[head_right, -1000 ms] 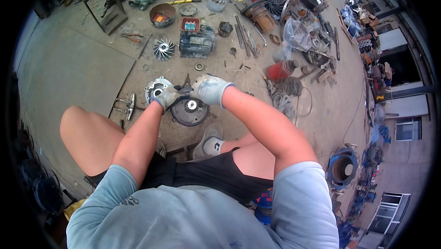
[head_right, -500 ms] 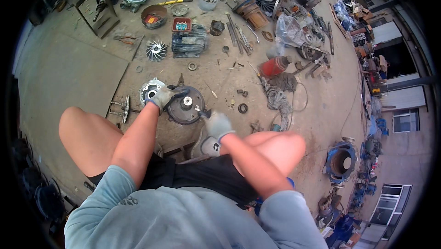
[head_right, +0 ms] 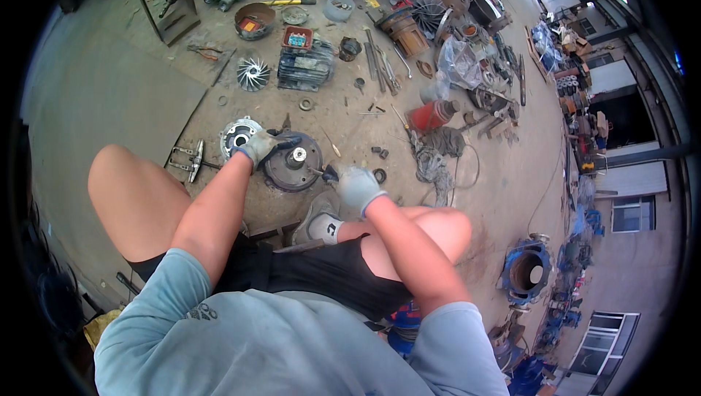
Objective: The person sits on the floor and works on mechanical components, using a tool to tighten or loosen parts on a circular metal assembly. They handle various small parts and tools scattered around the workspace.
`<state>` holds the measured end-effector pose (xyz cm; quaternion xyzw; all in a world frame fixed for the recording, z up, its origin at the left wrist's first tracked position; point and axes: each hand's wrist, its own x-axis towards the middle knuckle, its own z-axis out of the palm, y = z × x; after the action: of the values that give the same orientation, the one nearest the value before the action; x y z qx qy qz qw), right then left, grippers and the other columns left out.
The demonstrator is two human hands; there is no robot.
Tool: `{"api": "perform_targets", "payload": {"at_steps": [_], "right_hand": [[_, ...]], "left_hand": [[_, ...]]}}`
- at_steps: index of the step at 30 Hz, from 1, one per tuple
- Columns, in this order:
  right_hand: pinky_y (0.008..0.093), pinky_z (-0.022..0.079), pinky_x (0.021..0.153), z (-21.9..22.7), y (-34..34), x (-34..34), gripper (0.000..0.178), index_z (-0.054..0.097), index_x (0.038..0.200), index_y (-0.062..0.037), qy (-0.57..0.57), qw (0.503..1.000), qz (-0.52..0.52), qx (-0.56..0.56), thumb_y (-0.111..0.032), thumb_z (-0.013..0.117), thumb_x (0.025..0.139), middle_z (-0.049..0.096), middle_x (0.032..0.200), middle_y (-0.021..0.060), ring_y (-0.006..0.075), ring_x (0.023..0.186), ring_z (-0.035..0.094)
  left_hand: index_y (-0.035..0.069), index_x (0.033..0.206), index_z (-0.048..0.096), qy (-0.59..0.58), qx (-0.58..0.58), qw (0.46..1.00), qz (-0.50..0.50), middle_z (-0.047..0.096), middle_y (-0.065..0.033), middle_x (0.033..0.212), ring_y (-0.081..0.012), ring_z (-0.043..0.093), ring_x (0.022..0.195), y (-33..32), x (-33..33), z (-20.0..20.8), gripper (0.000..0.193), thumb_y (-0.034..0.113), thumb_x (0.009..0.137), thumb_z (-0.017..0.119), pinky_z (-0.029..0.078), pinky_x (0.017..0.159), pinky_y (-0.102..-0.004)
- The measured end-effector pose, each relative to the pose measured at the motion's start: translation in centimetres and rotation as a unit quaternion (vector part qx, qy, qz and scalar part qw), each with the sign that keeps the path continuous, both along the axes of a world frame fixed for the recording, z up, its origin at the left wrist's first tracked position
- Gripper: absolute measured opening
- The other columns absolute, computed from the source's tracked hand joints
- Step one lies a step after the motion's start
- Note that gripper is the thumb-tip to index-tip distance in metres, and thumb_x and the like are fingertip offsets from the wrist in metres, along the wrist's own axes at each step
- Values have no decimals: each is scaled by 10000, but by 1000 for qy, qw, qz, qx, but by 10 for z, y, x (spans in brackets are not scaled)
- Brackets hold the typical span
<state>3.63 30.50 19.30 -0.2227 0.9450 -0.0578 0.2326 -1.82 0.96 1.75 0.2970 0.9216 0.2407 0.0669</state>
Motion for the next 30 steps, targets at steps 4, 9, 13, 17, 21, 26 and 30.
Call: {"api": "perform_targets", "payload": {"at_steps": [4, 9, 13, 17, 21, 26, 30], "right_hand": [[476, 549, 958, 1, -14, -54, 344, 700, 1259, -136, 50, 987, 141, 52, -121, 541, 954, 732, 1160, 165, 352, 1137, 695], [462, 561, 943, 26, -50, -92, 295, 741, 1198, -159, 10, 966, 238, 105, -144, 650, 918, 733, 1169, 145, 342, 1127, 701], [458, 563, 935, 19, -70, -107, 289, 740, 1193, -155, -1, 946, 294, 135, -173, 691, 909, 733, 1166, 144, 345, 1119, 703], [456, 563, 937, 28, -95, -113, 285, 736, 1195, -152, -7, 923, 352, 156, -190, 698, 915, 735, 1168, 136, 342, 1117, 705], [460, 556, 945, 20, -82, -118, 292, 726, 1205, -149, -13, 929, 343, 139, -208, 700, 920, 738, 1166, 129, 342, 1120, 703], [465, 550, 942, 11, -46, -108, 300, 717, 1201, -145, -40, 962, 234, 132, -275, 708, 931, 738, 1177, 139, 350, 1122, 699], [470, 546, 943, 6, -30, -84, 315, 713, 1200, -133, -54, 984, 122, 114, -322, 703, 949, 737, 1193, 141, 358, 1124, 696]], "left_hand": [[450, 1458, 588, -176, 119, 971, 113, 714, -151, 1306, -339, 719, 1114, -1, -9, -28, 532, 234, 972, 605, 559, 980, -401], [418, 1421, 640, -74, 75, 994, 27, 743, -150, 1233, -312, 729, 1093, 1, -7, -12, 444, 321, 989, 605, 565, 965, -407], [404, 1397, 655, -57, 129, 989, 39, 770, -138, 1103, -332, 744, 993, 2, -13, -41, 479, 205, 971, 567, 580, 898, -439], [366, 1362, 675, 91, 68, 993, -22, 776, -123, 993, -344, 749, 889, -4, -21, -81, 501, 149, 928, 550, 587, 811, -459], [389, 1380, 661, 106, 124, 986, -44, 772, -135, 976, -350, 752, 885, 2, -24, -74, 519, 151, 934, 546, 598, 818, -453], [431, 1422, 625, 82, 83, 993, -29, 765, -146, 1049, -359, 750, 939, 4, -25, -68, 573, 132, 938, 547, 590, 917, -430], [437, 1425, 623, 34, 91, 995, -28, 744, -137, 1198, -340, 737, 1039, 1, -23, -60, 568, 137, 947, 552, 574, 967, -415]]}}
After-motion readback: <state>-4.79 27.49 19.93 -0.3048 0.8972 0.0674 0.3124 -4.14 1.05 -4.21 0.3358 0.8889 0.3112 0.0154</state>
